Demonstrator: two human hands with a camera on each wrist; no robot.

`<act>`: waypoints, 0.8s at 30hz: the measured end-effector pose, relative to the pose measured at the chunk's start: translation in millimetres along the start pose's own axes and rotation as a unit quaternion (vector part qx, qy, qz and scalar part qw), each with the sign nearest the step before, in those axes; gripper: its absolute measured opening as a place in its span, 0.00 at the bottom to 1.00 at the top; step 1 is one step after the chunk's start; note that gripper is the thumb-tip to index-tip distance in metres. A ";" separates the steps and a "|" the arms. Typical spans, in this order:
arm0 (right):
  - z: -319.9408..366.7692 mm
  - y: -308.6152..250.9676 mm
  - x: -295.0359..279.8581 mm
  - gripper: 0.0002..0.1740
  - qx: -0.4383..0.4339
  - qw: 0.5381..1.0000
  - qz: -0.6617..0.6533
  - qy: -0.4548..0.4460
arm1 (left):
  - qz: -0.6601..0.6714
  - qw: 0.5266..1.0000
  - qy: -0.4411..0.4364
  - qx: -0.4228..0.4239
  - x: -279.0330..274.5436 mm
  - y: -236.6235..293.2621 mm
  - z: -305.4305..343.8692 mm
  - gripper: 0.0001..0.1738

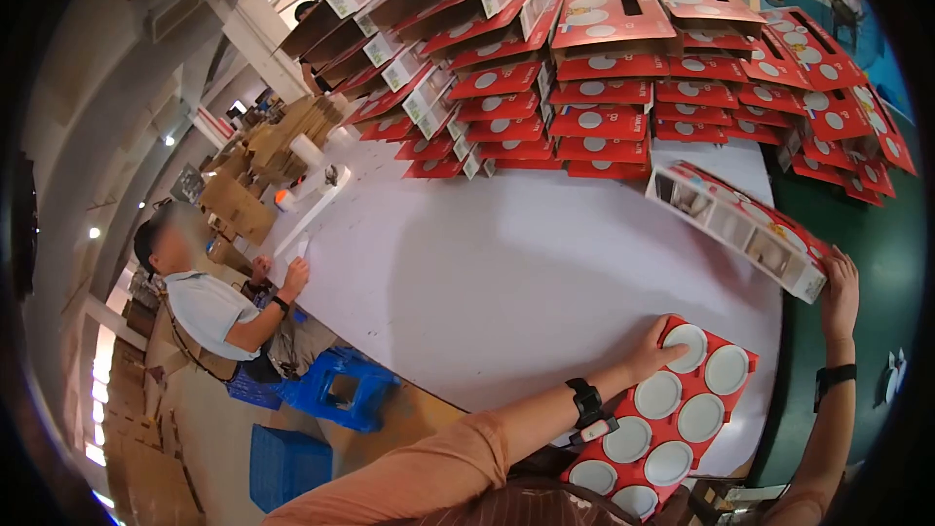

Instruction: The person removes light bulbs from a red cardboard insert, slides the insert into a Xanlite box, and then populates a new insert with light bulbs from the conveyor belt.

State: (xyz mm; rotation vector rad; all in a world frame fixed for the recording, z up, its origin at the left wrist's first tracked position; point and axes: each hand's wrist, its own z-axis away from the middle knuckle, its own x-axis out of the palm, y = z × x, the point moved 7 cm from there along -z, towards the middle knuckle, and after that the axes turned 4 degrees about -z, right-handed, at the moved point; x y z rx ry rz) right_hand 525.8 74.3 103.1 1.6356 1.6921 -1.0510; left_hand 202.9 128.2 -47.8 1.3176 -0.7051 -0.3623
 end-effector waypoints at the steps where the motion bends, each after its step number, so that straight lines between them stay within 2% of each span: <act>1: 2.3 -10.2 -23.6 0.12 -0.014 0.998 0.021 0.065 | -0.034 0.999 0.001 -0.005 -2.8 1.5 -0.1 0.32; 2: 6.0 11.0 -27.2 0.10 0.097 0.993 -0.050 0.035 | -0.065 0.998 -0.005 -0.011 -2.4 1.4 0.9 0.32; 3: 18.4 38.0 -34.5 0.08 0.215 0.970 -0.108 0.012 | -0.075 0.995 0.060 -0.001 -14.8 -10.7 -1.2 0.33; 4: 23.1 19.1 -68.3 0.05 0.209 0.967 -0.118 0.080 | -0.079 0.991 0.106 0.003 -13.8 -22.6 -0.1 0.33; 5: 26.8 8.5 -95.1 0.08 0.214 0.968 -0.059 0.121 | -0.103 0.993 0.035 -0.053 -5.4 13.1 10.9 0.35; 6: 15.6 -36.1 -135.5 0.06 0.211 0.973 0.022 0.095 | -0.047 0.998 0.049 0.004 -19.8 -34.0 -7.2 0.31; 7: 13.0 -47.3 -154.9 0.03 0.147 0.975 0.114 0.122 | 0.018 0.997 0.063 -0.039 -3.9 3.4 9.5 0.29; 8: 8.6 -69.2 -176.8 0.02 0.113 0.978 0.104 0.144 | 0.044 0.998 0.027 -0.025 0.3 9.5 7.6 0.28; 9: 4.4 -89.9 -191.4 0.02 0.068 0.975 0.144 0.156 | -0.059 0.998 0.009 0.011 -10.9 0.1 -2.1 0.27; 10: 3.3 -108.0 -198.3 0.03 0.064 0.974 0.167 0.137 | -0.073 0.997 0.005 0.034 -12.1 -0.9 -4.6 0.26; 11: 1.9 -122.5 -197.4 0.03 0.032 0.974 0.188 0.126 | -0.133 0.989 0.030 0.049 -20.5 -8.8 -9.9 0.26; 12: -2.7 -135.5 -190.9 0.05 0.028 0.973 0.211 0.089 | -0.132 0.990 0.021 0.051 -11.9 -2.3 -9.1 0.26; 14: -9.8 -160.1 -173.5 0.08 -0.023 0.988 0.127 0.085 | -0.121 0.991 0.045 0.028 -10.1 13.2 0.1 0.26; 16: -18.9 -166.1 -141.3 0.11 0.035 0.999 0.034 -0.012 | -0.118 0.992 0.028 0.041 -10.3 15.4 3.5 0.26; 18: -30.1 -166.5 -109.6 0.10 0.037 0.996 0.019 -0.076 | -0.142 0.989 0.031 0.018 -3.3 28.4 11.3 0.26; 22: -52.4 -158.7 -58.3 0.09 0.040 0.990 -0.015 -0.137 | -0.177 0.984 0.027 -0.020 1.4 34.6 16.6 0.29; 24: -55.0 -166.7 -34.7 0.10 0.037 0.977 -0.094 -0.188 | -0.168 0.985 0.017 -0.016 0.0 26.6 11.1 0.30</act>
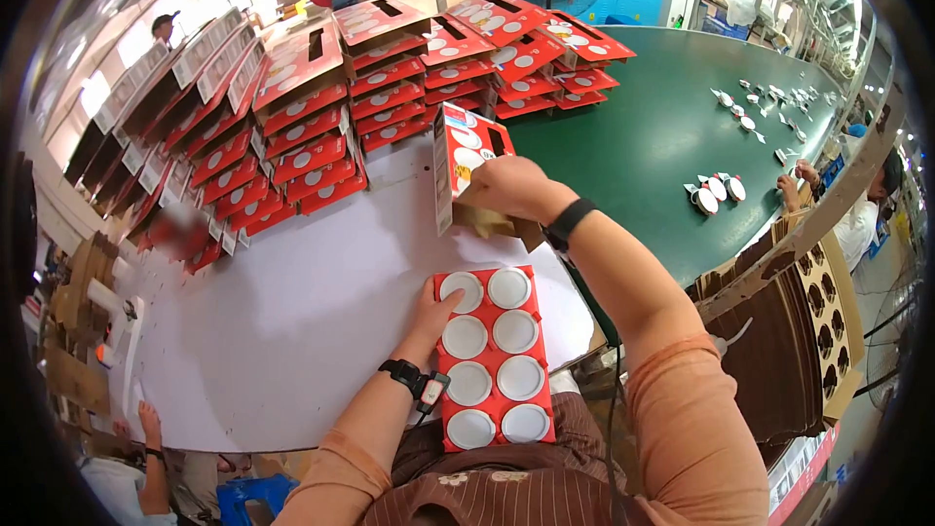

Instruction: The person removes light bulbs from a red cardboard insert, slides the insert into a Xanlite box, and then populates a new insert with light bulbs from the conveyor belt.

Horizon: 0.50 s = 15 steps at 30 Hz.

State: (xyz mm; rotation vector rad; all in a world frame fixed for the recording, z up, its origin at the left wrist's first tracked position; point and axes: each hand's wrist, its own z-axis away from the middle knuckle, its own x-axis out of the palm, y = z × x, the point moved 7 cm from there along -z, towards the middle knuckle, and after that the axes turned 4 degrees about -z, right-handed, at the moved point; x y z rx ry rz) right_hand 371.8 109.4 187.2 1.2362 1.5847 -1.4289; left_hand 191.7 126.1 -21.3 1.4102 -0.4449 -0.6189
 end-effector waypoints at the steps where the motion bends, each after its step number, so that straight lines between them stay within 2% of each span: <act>1: -2.4 -2.7 9.4 0.12 0.011 1.000 -0.007 -0.026 | 0.009 1.000 -0.011 0.007 1.1 -3.4 -2.3 0.32; 4: -10.2 -16.6 35.3 0.12 -0.013 0.997 -0.048 -0.051 | -0.008 1.000 -0.008 -0.011 2.1 -6.7 -3.4 0.34; 8: -22.9 -21.0 75.7 0.14 -0.018 0.997 0.002 -0.076 | -0.019 0.999 -0.025 -0.024 4.7 -11.8 -6.4 0.36; 9: -28.4 -21.0 81.4 0.15 0.008 0.996 0.007 -0.092 | -0.012 0.999 -0.030 -0.002 6.7 -11.6 -8.4 0.37; 10: -31.0 -22.3 83.2 0.15 0.010 0.995 0.005 -0.095 | -0.005 0.999 -0.035 0.022 8.2 -10.9 -9.9 0.38; 14: -27.4 -17.7 78.9 0.16 0.016 0.992 -0.016 -0.126 | 0.014 0.999 -0.031 0.014 8.6 -9.7 -8.8 0.38; 15: -25.5 -15.2 81.7 0.16 0.005 0.987 -0.047 -0.152 | -0.020 0.999 -0.015 0.021 7.0 -9.8 -9.9 0.33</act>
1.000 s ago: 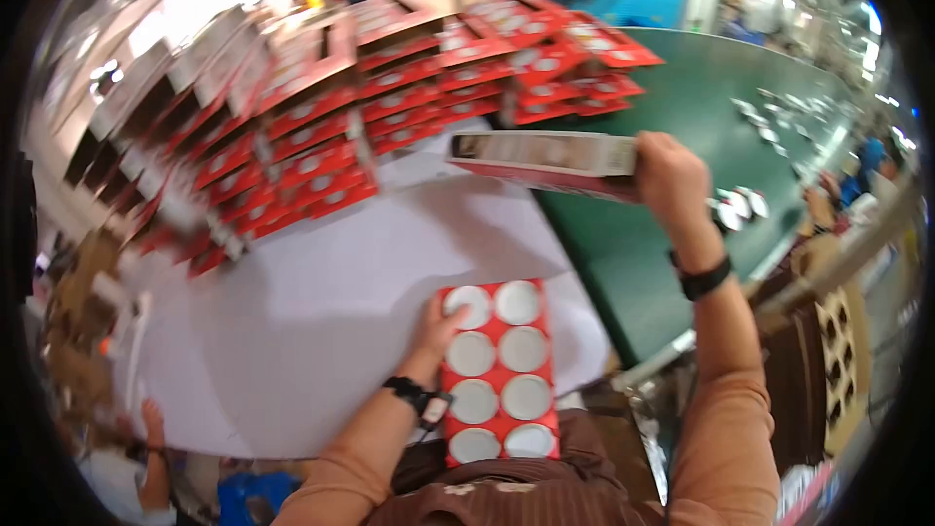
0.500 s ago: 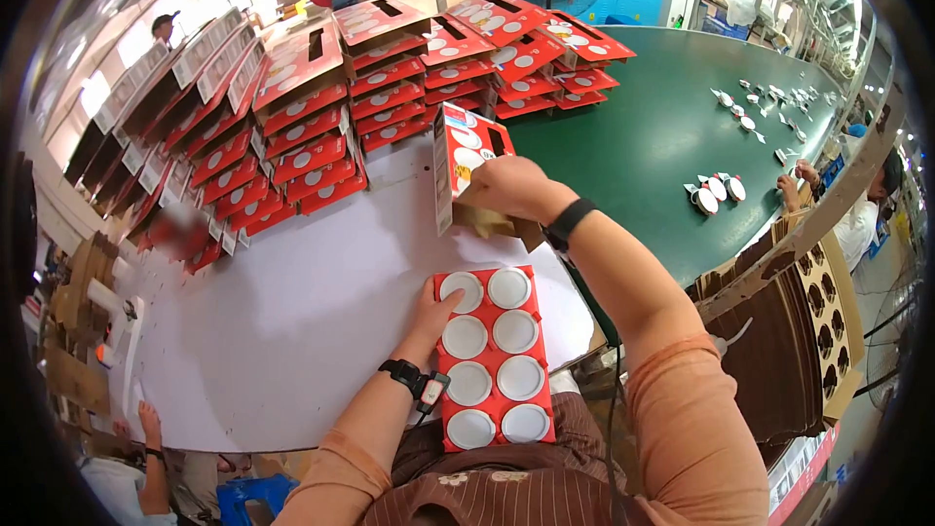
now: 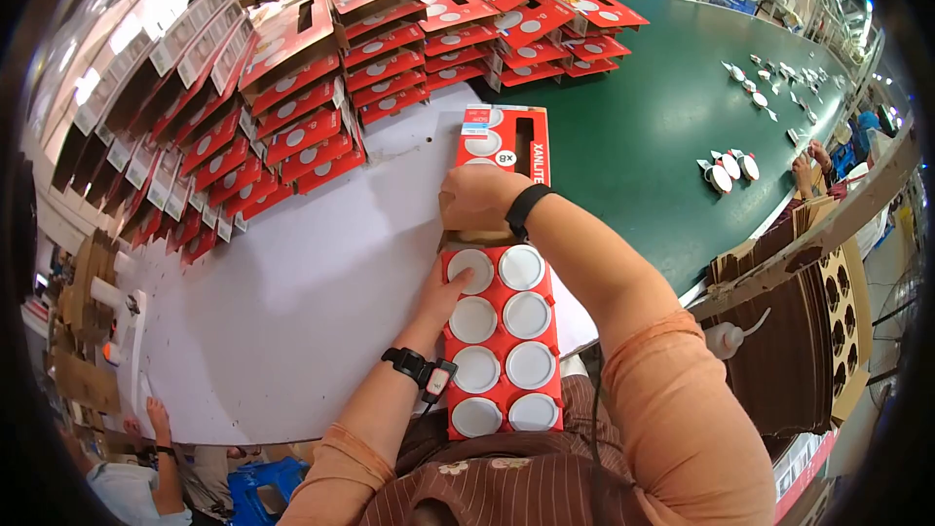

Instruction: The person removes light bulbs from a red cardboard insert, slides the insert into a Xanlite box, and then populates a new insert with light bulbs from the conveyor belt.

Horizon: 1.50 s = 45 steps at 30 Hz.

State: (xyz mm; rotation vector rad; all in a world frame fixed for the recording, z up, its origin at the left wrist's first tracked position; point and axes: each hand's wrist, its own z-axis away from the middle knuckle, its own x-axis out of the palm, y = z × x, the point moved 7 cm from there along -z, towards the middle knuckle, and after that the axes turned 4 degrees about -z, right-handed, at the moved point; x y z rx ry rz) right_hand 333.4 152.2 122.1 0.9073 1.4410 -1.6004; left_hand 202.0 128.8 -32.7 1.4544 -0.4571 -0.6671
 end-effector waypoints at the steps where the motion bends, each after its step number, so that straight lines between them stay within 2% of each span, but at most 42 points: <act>1: 1.4 1.6 4.6 0.17 -0.014 0.999 -0.028 -0.028 | -0.034 0.999 0.015 0.006 -0.9 -0.5 0.0 0.29; 5: 12.3 8.5 9.8 0.16 0.017 0.997 -0.067 -0.038 | -0.019 1.000 -0.016 -0.004 5.1 6.6 2.7 0.27; 7: 21.9 0.0 6.4 0.15 0.009 0.997 -0.060 -0.042 | -0.033 0.999 -0.010 -0.010 6.0 8.1 2.7 0.29; 11: 44.4 -24.0 -3.9 0.14 -0.005 0.998 -0.041 -0.052 | -0.059 0.998 -0.009 -0.027 11.1 6.7 1.9 0.28; 15: 51.0 -15.0 -10.1 0.13 0.019 0.997 -0.069 -0.041 | -0.036 0.997 0.007 -0.060 9.9 -0.7 0.9 0.27; 17: 50.4 -12.0 -7.5 0.13 -0.024 0.993 -0.111 -0.027 | -0.006 0.996 0.008 -0.089 10.1 -0.3 3.6 0.27; 19: 58.2 -23.4 -11.0 0.14 -0.022 0.994 -0.102 -0.036 | -0.057 0.998 0.013 -0.024 10.3 10.6 1.4 0.22; 20: 60.9 -27.1 -11.8 0.14 -0.020 0.995 -0.090 -0.044 | -0.060 0.998 0.012 -0.024 9.3 11.6 1.3 0.22; 22: 57.1 -14.5 -8.0 0.14 -0.037 0.994 -0.091 -0.035 | -0.141 0.982 -0.007 -0.125 7.9 7.9 7.2 0.21; 26: 62.7 -9.0 -5.1 0.13 -0.047 0.995 -0.073 -0.042 | -0.153 0.975 -0.009 -0.159 7.6 26.6 33.2 0.22; 28: 64.8 -9.3 4.6 0.12 -0.066 0.994 -0.071 -0.045 | -0.264 0.953 -0.049 -0.142 7.1 25.1 36.0 0.23; 29: 65.4 -10.9 10.7 0.12 -0.082 0.993 -0.068 -0.047 | -0.266 0.952 -0.049 -0.142 4.9 25.3 38.9 0.23; 31: 63.7 -17.1 18.3 0.12 -0.101 0.991 -0.077 -0.041 | -0.335 0.935 0.014 -0.116 -4.0 51.7 45.0 0.21; 32: 65.6 -17.5 19.4 0.13 -0.111 0.990 -0.079 -0.034 | -0.302 0.951 0.035 -0.047 -9.4 51.5 41.6 0.19; 33: 60.0 -13.3 32.8 0.15 -0.100 0.992 -0.016 -0.069 | -0.257 0.965 0.036 0.037 -7.5 53.6 31.4 0.17; 34: 67.4 -13.8 27.2 0.17 -0.112 0.992 -0.030 -0.053 | -0.226 0.974 -0.020 0.014 2.7 79.0 29.2 0.13; 35: 70.7 -12.2 27.7 0.15 -0.119 0.992 -0.034 -0.009 | -0.210 0.975 0.020 0.076 -1.0 58.2 13.3 0.18; 36: 70.6 -10.5 28.7 0.15 -0.075 0.997 -0.005 0.008 | -0.274 0.943 0.039 0.185 0.4 74.5 14.0 0.29; 37: 78.2 -18.6 23.8 0.15 -0.079 0.996 -0.018 0.031 | -0.322 0.935 0.041 0.142 -4.8 58.8 8.4 0.40; 38: 90.2 -25.2 21.9 0.17 -0.058 0.998 -0.033 0.016 | -0.369 0.915 0.013 0.162 12.4 66.5 2.4 0.42; 39: 100.4 -25.7 18.2 0.18 -0.038 0.998 -0.050 0.001 | -0.295 0.944 0.009 0.149 5.4 73.4 10.5 0.41; 41: 130.3 -29.9 -2.7 0.20 -0.087 0.987 -0.046 0.129 | -0.279 0.944 0.007 0.178 11.4 81.9 10.2 0.36; 42: 152.3 -23.5 -11.3 0.20 -0.095 0.967 -0.099 0.213 | -0.280 0.942 0.002 0.185 8.7 74.4 6.5 0.36; 43: 176.8 -9.2 -14.6 0.18 -0.072 0.935 -0.105 0.331 | -0.254 0.946 -0.021 0.200 5.0 61.2 -0.3 0.30; 44: 203.9 0.4 -19.6 0.17 -0.015 0.910 -0.109 0.399 | -0.228 0.949 -0.042 0.212 5.9 51.6 -6.0 0.24; 45: 225.9 20.4 -6.7 0.16 0.083 0.886 -0.106 0.443 | -0.229 0.950 -0.040 0.209 9.2 48.4 -10.4 0.24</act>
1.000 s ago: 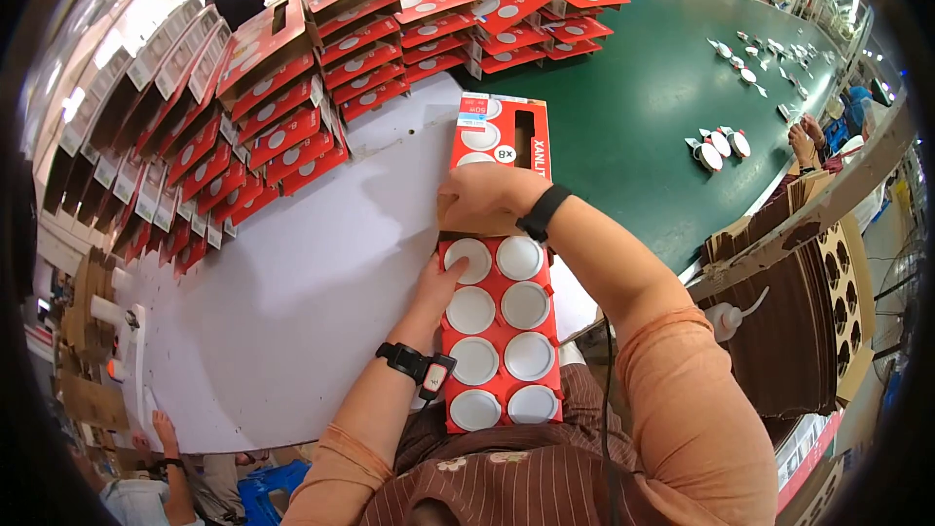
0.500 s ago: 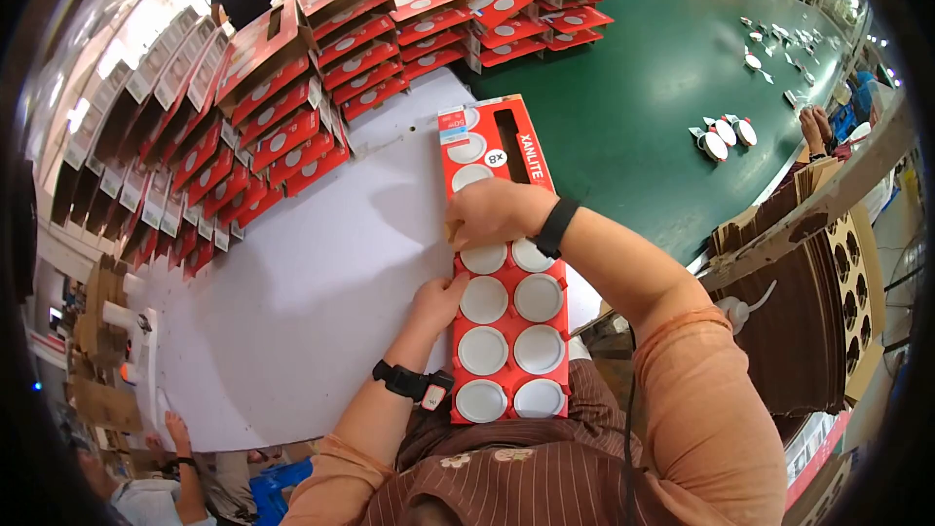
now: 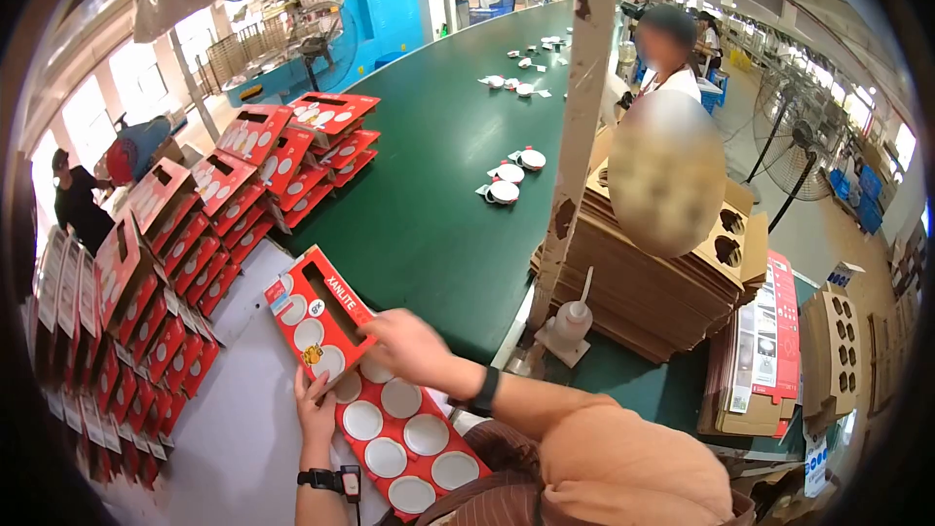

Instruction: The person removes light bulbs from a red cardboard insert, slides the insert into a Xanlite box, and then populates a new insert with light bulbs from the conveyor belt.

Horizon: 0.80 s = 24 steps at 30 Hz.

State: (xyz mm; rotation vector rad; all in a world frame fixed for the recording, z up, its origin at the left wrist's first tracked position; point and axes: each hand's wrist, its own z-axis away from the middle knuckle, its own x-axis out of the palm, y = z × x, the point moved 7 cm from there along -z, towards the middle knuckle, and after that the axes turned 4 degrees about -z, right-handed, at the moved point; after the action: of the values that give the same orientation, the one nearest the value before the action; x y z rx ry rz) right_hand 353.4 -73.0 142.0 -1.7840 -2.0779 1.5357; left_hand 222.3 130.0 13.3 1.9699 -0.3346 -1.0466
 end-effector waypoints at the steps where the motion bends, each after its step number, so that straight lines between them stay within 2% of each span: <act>1: 21.4 26.6 -7.7 0.15 0.070 0.995 0.034 0.061 | 0.041 0.999 -0.022 0.008 3.6 0.3 -2.6 0.19; 2: 42.0 49.2 -9.4 0.16 0.126 0.988 0.057 0.065 | 0.076 0.996 -0.039 0.006 1.0 -4.5 -0.8 0.14; 3: 62.8 74.1 1.6 0.18 0.193 0.978 0.078 0.013 | 0.066 0.997 -0.029 0.039 -0.1 -6.1 0.6 0.12; 4: 72.8 89.3 15.2 0.24 0.310 0.942 0.029 -0.123 | 0.050 0.996 -0.020 0.070 0.3 -4.3 1.2 0.11; 6: 92.4 103.6 40.9 0.24 0.292 0.947 -0.056 -0.125 | 0.082 0.994 -0.033 0.068 1.5 5.9 -1.7 0.11; 8: 86.2 86.6 49.6 0.20 0.308 0.936 -0.133 -0.110 | 0.058 0.997 -0.043 0.041 0.4 7.8 0.1 0.13; 9: 80.5 83.4 51.5 0.20 0.293 0.943 -0.110 -0.113 | 0.050 0.997 -0.040 0.037 -0.9 5.9 0.3 0.13; 10: 77.7 80.4 52.1 0.20 0.278 0.950 -0.085 -0.113 | 0.137 0.989 -0.049 -0.027 0.4 -2.9 0.0 0.15; 11: 78.1 79.9 51.9 0.21 0.283 0.947 -0.118 -0.098 | 0.221 0.969 -0.056 -0.089 3.0 -10.2 0.7 0.16; 12: 78.8 83.1 53.7 0.21 0.280 0.947 -0.121 -0.098 | 0.219 0.970 -0.053 -0.088 0.9 -9.8 1.0 0.16; 14: 90.8 98.7 68.1 0.22 0.380 0.877 -0.275 -0.101 | 0.190 0.976 -0.065 -0.089 -1.4 -9.8 4.0 0.18; 16: 83.8 85.3 62.4 0.25 0.392 0.877 -0.252 -0.119 | 0.165 0.981 -0.065 -0.074 -6.5 0.1 4.9 0.17; 18: 71.3 74.8 59.4 0.28 0.320 0.932 -0.088 -0.145 | 0.140 0.986 -0.070 -0.060 -7.6 4.1 5.6 0.17; 19: 65.0 76.9 59.6 0.32 0.319 0.935 -0.050 -0.143 | 0.125 0.989 -0.071 -0.044 -8.1 4.6 4.5 0.16; 20: 60.1 78.3 61.6 0.32 0.321 0.935 -0.052 -0.144 | 0.108 0.991 -0.074 -0.028 -9.0 5.2 4.5 0.15; 22: 61.5 91.5 67.1 0.33 0.419 0.895 -0.064 -0.143 | 0.096 0.992 -0.075 -0.030 -9.7 5.5 5.5 0.14; 24: 62.1 103.8 73.4 0.35 0.429 0.892 -0.066 -0.128 | 0.085 0.993 -0.073 -0.033 -10.1 6.9 6.4 0.14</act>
State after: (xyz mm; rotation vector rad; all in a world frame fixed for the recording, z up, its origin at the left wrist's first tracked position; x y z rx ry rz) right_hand 370.8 -70.7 1.6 -1.1210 -1.1732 2.2263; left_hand 212.2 128.0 22.5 1.7762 -0.5318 -1.0798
